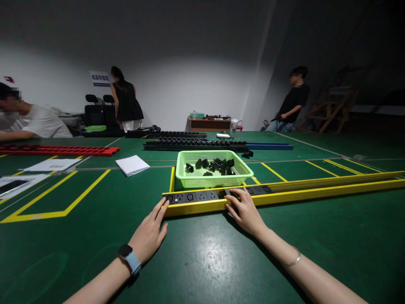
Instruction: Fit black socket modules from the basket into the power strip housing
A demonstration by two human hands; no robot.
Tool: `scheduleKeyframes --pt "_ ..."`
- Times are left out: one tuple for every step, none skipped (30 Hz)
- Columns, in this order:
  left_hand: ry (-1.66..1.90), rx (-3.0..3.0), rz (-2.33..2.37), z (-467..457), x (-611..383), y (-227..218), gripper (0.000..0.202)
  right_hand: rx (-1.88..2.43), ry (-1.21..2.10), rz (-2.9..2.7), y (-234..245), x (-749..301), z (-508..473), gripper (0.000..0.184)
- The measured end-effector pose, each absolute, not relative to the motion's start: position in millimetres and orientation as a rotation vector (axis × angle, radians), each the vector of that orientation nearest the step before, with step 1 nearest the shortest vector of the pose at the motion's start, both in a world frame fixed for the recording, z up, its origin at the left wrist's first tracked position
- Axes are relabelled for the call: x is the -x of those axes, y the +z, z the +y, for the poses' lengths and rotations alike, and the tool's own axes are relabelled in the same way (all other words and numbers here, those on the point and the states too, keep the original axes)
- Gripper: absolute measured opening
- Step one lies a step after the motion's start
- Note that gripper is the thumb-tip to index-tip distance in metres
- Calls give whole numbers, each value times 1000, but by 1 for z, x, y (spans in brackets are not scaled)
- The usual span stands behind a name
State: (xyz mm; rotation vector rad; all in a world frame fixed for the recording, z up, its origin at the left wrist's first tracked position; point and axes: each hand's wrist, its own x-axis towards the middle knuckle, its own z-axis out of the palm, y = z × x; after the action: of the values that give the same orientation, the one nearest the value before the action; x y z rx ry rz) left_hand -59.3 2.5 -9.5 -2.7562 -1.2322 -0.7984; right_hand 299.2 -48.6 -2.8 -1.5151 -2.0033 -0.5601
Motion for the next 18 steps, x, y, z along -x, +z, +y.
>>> scheduleKeyframes --pt "-796 2757 -1237 2 59 -9 63 1518 -560 -1998 -3 -299 -49 26" --pt "-792 2760 -1242 2 59 -9 63 1520 -560 -1994 -3 -299 -49 25" --pt "-788 2764 -1244 2 59 -9 62 1521 -560 -1991 -3 -300 -48 25" --pt "-786 2767 -1247 2 59 -10 63 1522 -560 -1989 -3 -300 -48 25" --pt "-787 2768 -1249 3 59 -10 63 1521 -559 -1989 -3 -300 -48 26" --pt "-789 2769 -1249 3 59 -10 63 1518 -559 -1992 -3 -301 -48 27" --pt "-792 2768 -1249 3 59 -10 64 1512 -559 -1999 -3 -301 -49 28" --pt "-795 2767 -1249 3 59 -11 64 1502 -558 -2011 -2 -301 -49 30" --pt "-797 2768 -1248 4 58 -11 64 1486 -557 -2028 -1 -301 -50 33" --pt "-798 2770 -1247 4 58 -12 64 1466 -554 -2051 0 -299 -51 36" --pt "-799 2771 -1247 5 58 -12 65 1443 -550 -2079 2 -297 -52 39" --pt "-798 2773 -1248 5 58 -13 65 1421 -542 -2112 3 -293 -54 42" --pt "-797 2774 -1251 5 58 -14 65 1404 -531 -2149 5 -289 -56 44" --pt "-794 2775 -1254 5 58 -14 65 1391 -517 -2188 7 -284 -58 47" --pt "-791 2777 -1257 5 58 -14 64 1383 -501 -2227 8 -278 -60 49" --pt "-788 2779 -1260 5 59 -14 64 1375 -485 -2262 9 -274 -61 51" --pt "-786 2782 -1261 5 59 -14 64 1365 -470 -2291 10 -269 -63 52" --pt "-784 2785 -1261 5 59 -14 64 1353 -458 -2311 10 -266 -63 53"
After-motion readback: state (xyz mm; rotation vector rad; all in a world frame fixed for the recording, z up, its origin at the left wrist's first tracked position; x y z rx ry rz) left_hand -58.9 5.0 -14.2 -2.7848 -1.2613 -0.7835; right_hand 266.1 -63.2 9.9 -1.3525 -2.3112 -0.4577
